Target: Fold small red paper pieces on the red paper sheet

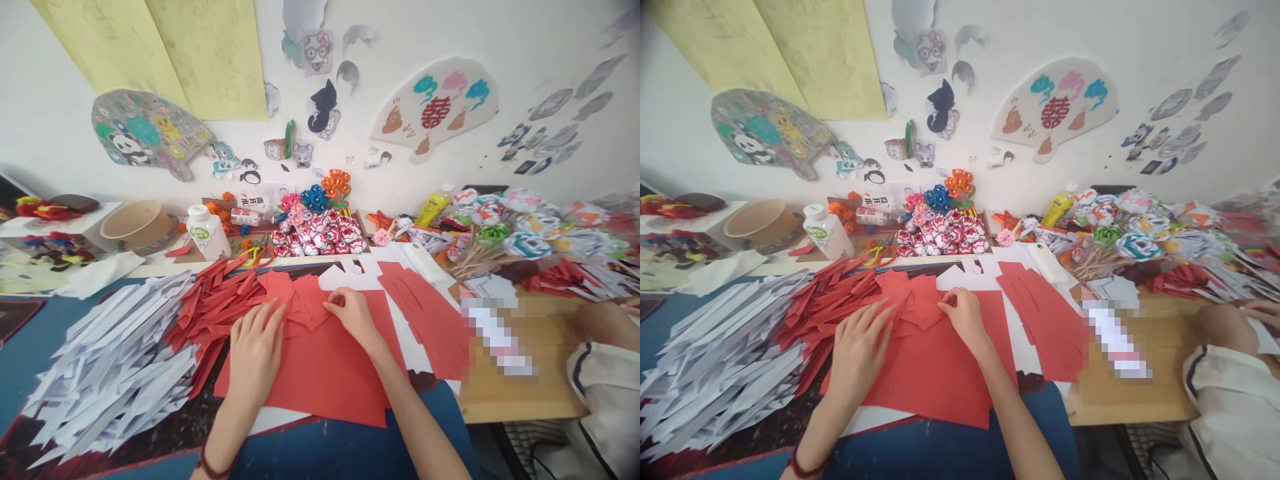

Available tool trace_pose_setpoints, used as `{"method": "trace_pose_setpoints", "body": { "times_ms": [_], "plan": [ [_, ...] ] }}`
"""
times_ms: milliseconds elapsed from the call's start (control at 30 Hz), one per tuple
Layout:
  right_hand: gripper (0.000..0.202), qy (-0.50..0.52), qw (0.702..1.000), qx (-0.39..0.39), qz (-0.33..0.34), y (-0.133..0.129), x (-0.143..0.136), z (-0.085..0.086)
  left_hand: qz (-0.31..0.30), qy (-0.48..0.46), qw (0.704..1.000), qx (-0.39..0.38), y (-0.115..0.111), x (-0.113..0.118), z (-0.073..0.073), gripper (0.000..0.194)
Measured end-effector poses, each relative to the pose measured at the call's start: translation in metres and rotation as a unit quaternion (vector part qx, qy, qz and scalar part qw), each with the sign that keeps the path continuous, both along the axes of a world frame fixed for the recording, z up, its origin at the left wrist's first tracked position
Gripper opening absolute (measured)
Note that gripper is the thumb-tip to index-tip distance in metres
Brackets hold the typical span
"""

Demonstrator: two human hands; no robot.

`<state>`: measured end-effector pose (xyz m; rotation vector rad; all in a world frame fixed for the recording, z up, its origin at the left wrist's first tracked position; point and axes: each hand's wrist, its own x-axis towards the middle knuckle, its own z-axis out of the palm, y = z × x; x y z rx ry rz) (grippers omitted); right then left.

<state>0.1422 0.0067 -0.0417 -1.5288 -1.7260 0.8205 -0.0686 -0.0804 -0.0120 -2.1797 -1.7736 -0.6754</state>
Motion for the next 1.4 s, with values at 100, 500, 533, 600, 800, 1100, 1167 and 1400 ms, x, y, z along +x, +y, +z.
{"method": "trace_pose_setpoints", "body": {
  "times_ms": [100,500,533,600,800,1100,1167,1400],
  "plan": [
    [0.009,0.093,0.995,-0.017,0.042,-0.006,0.022,0.011,-0.041,0.012,0.999,0.0,-0.008,0.018,-0.002,0.043],
    [0.015,-0.112,0.99,0.083,0.009,-0.072,0.1,0.014,-0.221,0.109,0.968,0.037,-0.014,0.08,-0.039,0.025],
    [0.018,-0.129,0.986,0.109,0.01,-0.078,0.099,0.011,-0.221,0.111,0.969,0.026,-0.012,0.082,-0.04,0.024],
    [0.026,-0.152,0.977,0.138,0.047,-0.087,0.097,0.009,-0.216,0.111,0.97,0.01,-0.008,0.084,-0.039,0.025],
    [0.015,-0.193,0.948,0.226,0.115,-0.095,0.091,0.0,-0.212,0.116,0.97,-0.012,0.001,0.088,-0.032,0.026],
    [0.022,-0.193,0.947,0.233,0.105,-0.094,0.092,-0.007,-0.256,0.13,0.958,0.006,0.002,0.081,-0.026,0.023],
    [0.027,-0.226,0.939,0.226,0.123,-0.093,0.091,-0.006,-0.259,0.127,0.957,0.012,0.001,0.081,-0.026,0.024],
    [0.016,-0.292,0.916,0.275,0.012,-0.085,0.128,0.001,-0.249,0.119,0.961,0.009,0.001,0.076,-0.026,0.024]
  ]
}}
